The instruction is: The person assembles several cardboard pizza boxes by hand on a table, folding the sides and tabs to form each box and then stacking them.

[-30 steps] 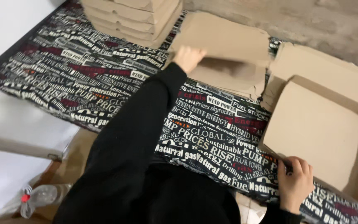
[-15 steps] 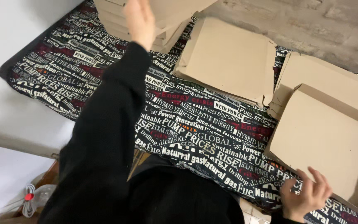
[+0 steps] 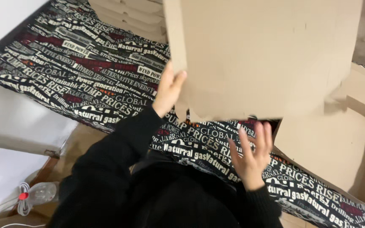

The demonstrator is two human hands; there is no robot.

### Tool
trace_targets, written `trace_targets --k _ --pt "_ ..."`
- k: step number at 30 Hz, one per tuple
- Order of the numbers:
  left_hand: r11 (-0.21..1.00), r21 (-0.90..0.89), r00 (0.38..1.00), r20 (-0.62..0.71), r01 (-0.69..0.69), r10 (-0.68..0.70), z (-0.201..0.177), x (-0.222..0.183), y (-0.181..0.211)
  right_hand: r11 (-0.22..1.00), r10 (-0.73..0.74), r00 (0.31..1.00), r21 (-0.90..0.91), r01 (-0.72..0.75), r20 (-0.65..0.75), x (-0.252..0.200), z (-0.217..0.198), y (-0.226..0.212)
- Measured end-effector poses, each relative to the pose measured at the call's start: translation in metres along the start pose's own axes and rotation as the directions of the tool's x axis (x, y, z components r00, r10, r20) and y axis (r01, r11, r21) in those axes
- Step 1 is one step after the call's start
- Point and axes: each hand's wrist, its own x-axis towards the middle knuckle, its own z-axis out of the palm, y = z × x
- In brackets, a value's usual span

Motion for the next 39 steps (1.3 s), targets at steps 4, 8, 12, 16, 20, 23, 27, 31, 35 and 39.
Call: trace_targets --k 4,8,12,16,20,23,27,31,35,39 --pt "0.981 -0.195 0.990 0.144 0.022 0.006 0.023 -0.023 -0.054 0.999 0.009 0.986 0.039 -0.016 0.166 0.025 0.024 -0.005" --pt "0.985 -0.165 0.963 0.268 0.044 0.002 0.006 -0.029 -0.073 0.983 0.115 0.951 0.103 -0.150 0.288 0.035 0.038 -0.007" --pt "0.993 -0.062 0.928 0.365 0.099 -0.069 -0.031 -0.052 -0.075 0.947 0.242 0.927 0.138 -0.290 0.286 0.033 0.057 0.001" --pt "0.989 0.124 0.859 0.494 0.079 -0.130 -0.046 -0.088 -0.035 0.922 0.326 0.858 0.065 -0.381 0.398 0.030 0.073 0.000" --pt "0.919 0.361 0.907 0.421 -0.158 -0.010 -0.046 -0.108 -0.032 0.894 0.335 0.828 0.127 -0.431 0.450 0.016 0.091 0.003" --pt "0.890 0.428 0.936 0.352 -0.155 -0.007 -0.041 -0.107 -0.060 0.873 0.377 0.803 0.112 -0.474 0.462 0.014 0.089 0.004" --pt "0.785 0.555 0.929 0.363 -0.274 0.068 -0.035 -0.102 -0.066 0.914 0.355 0.858 0.053 -0.401 0.370 0.036 0.054 -0.001" --pt "0.584 0.654 0.870 0.440 -0.480 0.223 -0.034 -0.095 -0.045 0.943 0.304 0.878 0.013 -0.332 0.370 0.030 0.056 0.013" --pt "0.625 0.680 0.923 0.317 -0.383 0.220 -0.030 -0.090 -0.065 0.904 0.361 0.843 0.073 -0.422 0.399 0.031 0.065 0.014" --pt "0.861 0.421 0.957 0.188 -0.283 0.223 -0.037 -0.099 -0.072 0.880 0.395 0.828 0.094 -0.465 0.398 0.038 0.066 0.014"
